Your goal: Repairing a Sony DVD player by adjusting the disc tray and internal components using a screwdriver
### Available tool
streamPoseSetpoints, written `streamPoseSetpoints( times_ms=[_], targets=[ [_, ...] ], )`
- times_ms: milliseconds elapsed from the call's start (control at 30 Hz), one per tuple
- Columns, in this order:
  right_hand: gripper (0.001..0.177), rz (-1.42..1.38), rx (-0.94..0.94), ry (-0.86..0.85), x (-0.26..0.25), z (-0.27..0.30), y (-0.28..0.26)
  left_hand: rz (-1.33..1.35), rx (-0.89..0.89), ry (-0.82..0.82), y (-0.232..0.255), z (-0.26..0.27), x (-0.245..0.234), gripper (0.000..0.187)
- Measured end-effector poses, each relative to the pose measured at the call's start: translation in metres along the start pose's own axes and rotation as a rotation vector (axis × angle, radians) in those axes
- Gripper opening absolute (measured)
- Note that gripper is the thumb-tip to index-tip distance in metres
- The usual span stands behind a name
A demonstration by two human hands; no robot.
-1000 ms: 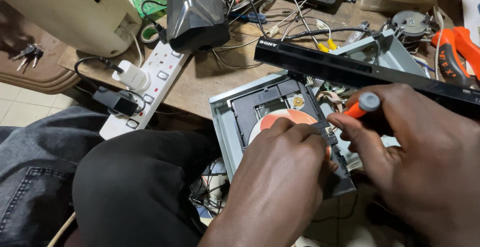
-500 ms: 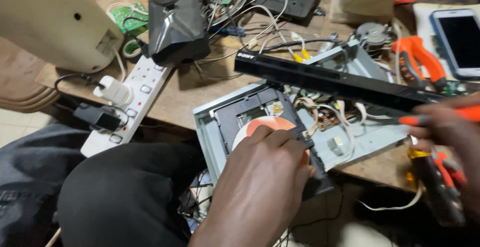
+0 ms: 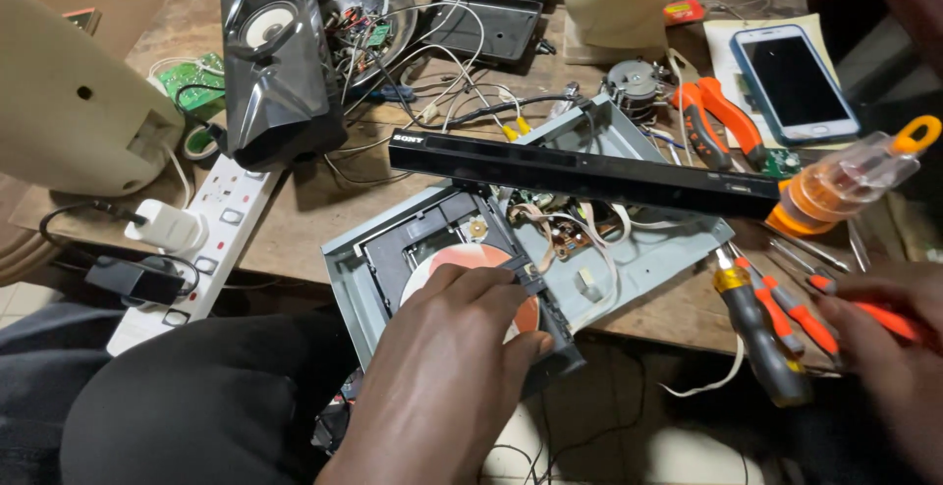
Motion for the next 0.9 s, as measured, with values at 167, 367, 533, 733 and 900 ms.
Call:
streamPoseSetpoints(
  times_ms=[167,367,533,733,900],
  targets=[
    [0.008,0.354,-0.337,0.041,0.014,0.014,-0.12,-0.024,0.046,0.04,-0.001,-0.002,0.003,0.022],
    [0.008,0.448,-0.385,0.073,0.006,0.031,-0.107,0.053,0.041,0.051,-0.001,0.0,-0.001,0.011],
    [0.015,0.413,-0.203,0.05,0.007,0.048,-0.061,0.033,0.04,0.036,0.001,0.001,-0.002,0.014],
    [0.022,0.602,-0.227,-0.012,0.006,0.047,-0.072,0.018,0.018,0.021,0.001,0.0,-0.001,0.017],
    [0.016,0.654,-0.245,-0.029,0.008,0.047,-0.074,0.043,0.035,0.029,0.004,0.002,-0.005,0.01]
  ],
)
Point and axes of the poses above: each hand's wrist, its own z-axis away from the middle knuckle, its own x-axis out of the palm, y = z × x, the point moved 6 cm from there along -z, towards the middle knuckle, and after that the axes turned 13 degrees about -x, right-handed, at the moved point
